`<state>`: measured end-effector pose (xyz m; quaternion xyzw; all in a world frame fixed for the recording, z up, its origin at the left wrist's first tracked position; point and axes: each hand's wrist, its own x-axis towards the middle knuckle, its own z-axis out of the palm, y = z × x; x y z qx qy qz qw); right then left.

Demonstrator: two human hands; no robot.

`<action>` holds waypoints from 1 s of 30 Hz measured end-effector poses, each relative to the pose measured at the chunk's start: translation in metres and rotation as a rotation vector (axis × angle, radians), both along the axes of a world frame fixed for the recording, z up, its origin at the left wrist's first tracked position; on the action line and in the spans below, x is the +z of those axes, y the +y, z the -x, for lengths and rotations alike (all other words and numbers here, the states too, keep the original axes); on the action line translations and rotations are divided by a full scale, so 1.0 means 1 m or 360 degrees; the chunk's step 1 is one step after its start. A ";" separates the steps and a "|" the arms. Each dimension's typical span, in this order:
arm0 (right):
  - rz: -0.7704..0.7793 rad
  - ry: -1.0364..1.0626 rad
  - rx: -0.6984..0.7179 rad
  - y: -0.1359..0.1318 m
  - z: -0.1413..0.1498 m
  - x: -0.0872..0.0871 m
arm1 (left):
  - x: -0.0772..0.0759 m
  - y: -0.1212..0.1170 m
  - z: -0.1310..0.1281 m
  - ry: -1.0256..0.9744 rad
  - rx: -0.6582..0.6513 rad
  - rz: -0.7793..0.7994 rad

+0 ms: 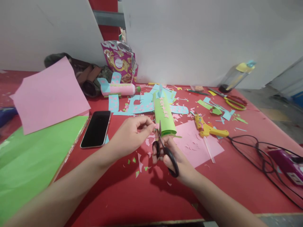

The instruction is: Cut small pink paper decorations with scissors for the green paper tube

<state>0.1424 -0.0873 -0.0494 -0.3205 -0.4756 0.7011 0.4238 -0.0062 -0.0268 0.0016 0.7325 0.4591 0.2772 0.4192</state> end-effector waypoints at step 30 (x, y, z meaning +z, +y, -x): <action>0.0007 -0.0024 -0.0002 0.000 0.000 -0.002 | 0.004 0.003 0.006 0.0184 -0.0138 -0.0048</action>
